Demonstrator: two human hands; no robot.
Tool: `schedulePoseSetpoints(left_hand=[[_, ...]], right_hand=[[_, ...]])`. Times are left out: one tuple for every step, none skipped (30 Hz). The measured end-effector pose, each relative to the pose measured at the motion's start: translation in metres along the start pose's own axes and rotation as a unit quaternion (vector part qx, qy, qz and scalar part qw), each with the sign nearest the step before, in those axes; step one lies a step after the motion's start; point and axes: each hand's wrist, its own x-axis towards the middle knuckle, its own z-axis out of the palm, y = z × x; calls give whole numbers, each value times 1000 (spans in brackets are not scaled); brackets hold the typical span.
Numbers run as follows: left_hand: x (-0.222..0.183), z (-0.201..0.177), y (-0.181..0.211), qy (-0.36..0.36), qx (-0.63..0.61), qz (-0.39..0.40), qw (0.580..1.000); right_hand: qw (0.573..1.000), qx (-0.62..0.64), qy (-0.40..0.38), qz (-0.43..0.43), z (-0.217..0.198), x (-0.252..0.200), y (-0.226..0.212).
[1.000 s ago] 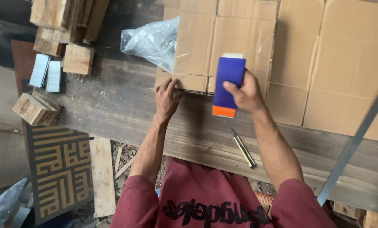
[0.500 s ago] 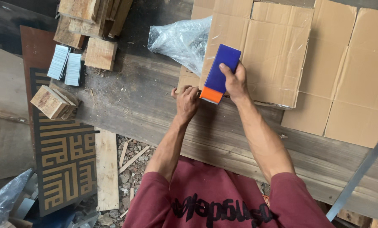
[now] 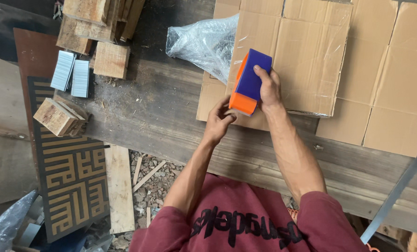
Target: The person wraps an object in bubble wrap and secures it inside a cardboard box using a tape dispenser.
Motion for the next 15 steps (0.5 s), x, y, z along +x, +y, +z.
schedulePoseSetpoints(left_hand=[[0,0,-19,0,0,-1,1000],[0,-1,-38,14,-87,-30,996],[1,-2,-58,29,-172,-59,983],[-4,0,-54,31,-173,-61,983],[-9,2,-51,41,-201,-60,977],[-11,5,-47,48,-228,-56,971],[-14,7,-46,49,-228,-55,971],[-20,9,-45,66,-237,-54,968],[-25,12,-44,83,-246,-52,964],[-28,13,-51,84,-246,-52,964],[-31,15,-57,98,-260,-54,959],[-34,18,-63,111,-275,-57,953],[-41,21,-53,111,-275,-57,953],[-47,24,-43,130,-274,-69,950],[-53,27,-32,149,-273,-81,947]], right_hand=[[1000,0,1,1,-2,5,8],[1000,-3,-4,-6,-4,10,15],[1000,-6,-9,-14,-5,15,23],[1000,-7,-10,-11,-6,15,24],[1000,-16,-13,-18,-6,15,26],[999,-24,-17,-28,-6,16,26],[999,-25,-18,-28,-6,17,26],[999,-25,-30,-37,-6,15,26],[998,-26,-42,-46,-7,14,26],[998,-26,-42,-45,-4,13,26],[997,-27,-49,-55,-2,12,26],[996,-30,-54,-64,0,11,25],[996,-30,-54,-64,-4,19,30],[994,-40,-62,-80,-7,28,35],[992,-50,-70,-96,-9,38,40]])
